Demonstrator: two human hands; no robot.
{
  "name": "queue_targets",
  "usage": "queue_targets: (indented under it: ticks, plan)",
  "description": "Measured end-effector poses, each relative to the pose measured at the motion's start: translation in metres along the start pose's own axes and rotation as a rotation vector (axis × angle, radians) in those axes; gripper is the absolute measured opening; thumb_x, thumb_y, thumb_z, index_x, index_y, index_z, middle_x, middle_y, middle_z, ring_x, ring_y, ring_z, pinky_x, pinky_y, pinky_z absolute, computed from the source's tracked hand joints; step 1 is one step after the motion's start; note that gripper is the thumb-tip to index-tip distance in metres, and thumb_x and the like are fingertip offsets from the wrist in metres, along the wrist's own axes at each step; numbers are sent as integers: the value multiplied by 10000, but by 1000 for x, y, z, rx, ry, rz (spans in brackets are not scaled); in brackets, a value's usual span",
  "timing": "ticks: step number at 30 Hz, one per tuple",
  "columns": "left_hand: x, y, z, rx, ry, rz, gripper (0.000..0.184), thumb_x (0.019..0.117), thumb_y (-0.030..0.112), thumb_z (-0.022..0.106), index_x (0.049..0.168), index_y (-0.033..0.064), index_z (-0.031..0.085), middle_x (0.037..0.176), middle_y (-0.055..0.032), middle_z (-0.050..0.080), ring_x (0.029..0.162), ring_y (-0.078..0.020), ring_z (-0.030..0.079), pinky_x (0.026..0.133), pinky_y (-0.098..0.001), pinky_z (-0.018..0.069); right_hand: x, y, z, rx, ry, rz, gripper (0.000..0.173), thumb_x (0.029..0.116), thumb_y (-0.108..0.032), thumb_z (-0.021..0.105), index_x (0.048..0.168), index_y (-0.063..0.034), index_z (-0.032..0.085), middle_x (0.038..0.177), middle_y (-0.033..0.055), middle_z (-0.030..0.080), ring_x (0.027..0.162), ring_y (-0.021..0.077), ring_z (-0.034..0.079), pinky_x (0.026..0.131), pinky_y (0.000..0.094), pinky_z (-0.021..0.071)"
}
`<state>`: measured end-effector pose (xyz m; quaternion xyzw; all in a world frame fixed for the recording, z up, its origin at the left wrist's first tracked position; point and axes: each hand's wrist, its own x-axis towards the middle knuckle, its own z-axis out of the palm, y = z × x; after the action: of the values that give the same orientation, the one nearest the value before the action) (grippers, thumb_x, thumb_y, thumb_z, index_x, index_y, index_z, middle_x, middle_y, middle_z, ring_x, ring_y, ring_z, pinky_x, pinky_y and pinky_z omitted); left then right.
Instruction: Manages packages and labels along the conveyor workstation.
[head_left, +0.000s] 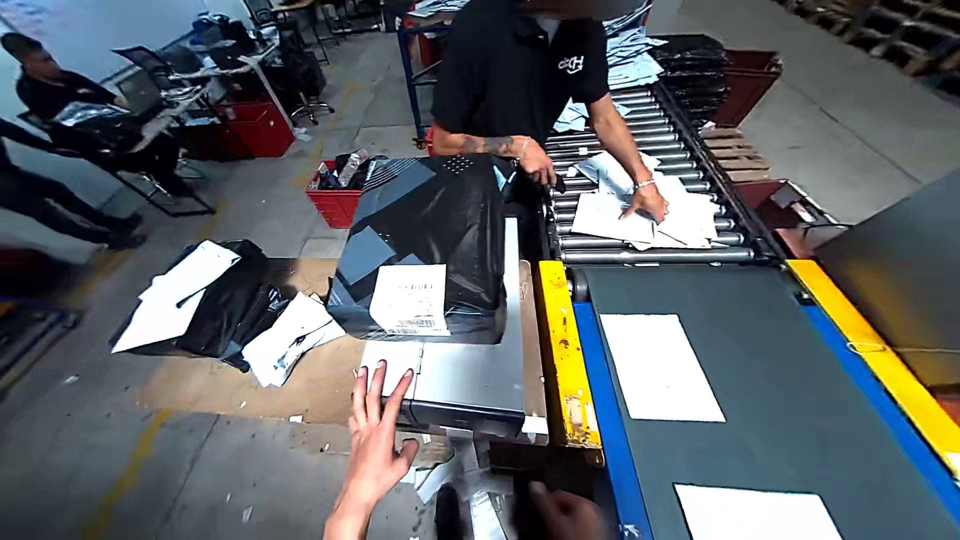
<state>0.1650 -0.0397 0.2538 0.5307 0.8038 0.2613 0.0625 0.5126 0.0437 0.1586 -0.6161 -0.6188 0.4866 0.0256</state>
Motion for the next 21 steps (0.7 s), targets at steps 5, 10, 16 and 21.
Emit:
queue_targets:
  ticks: [5, 10, 16, 21]
  plan:
    - [-2, -7, -10, -23, -89, 26, 1097, 607, 215, 778, 1585, 431, 330, 1735, -43, 46, 1556, -480, 18, 981, -772, 383, 30, -145, 117, 801, -9, 169, 209, 974, -147, 730, 1057, 43, 704, 798, 121, 760, 577, 166, 682, 501, 312, 539]
    - [-3, -19, -5, -45, -17, 159, 1016, 611, 290, 766, 1566, 314, 419, 1709, -133, 167, 1530, -552, 41, 1094, -798, 255, 16, -142, 111, 924, 151, 87, 115, 947, 19, 679, 855, 88, 681, 642, 95, 691, 501, 115, 612, 481, 273, 515]
    - [7, -2, -1, -63, -45, 191, 961, 673, 259, 736, 1570, 162, 407, 1652, -326, 160, 1476, -656, -4, 1164, -768, 79, 73, 60, -98, 538, 602, 251, 343, 1053, -250, 605, 979, 64, 720, 802, 141, 729, 682, 234, 684, 698, 450, 583]
    - [7, 6, 6, 11, 66, 104, 920, 613, 339, 704, 1503, 232, 499, 1658, -240, 235, 1502, -598, 66, 1111, -776, 225, 49, 155, -173, -284, 402, 617, 834, 823, -750, 686, 1140, 20, 737, 1187, 299, 699, 1169, 468, 651, 989, 667, 484]
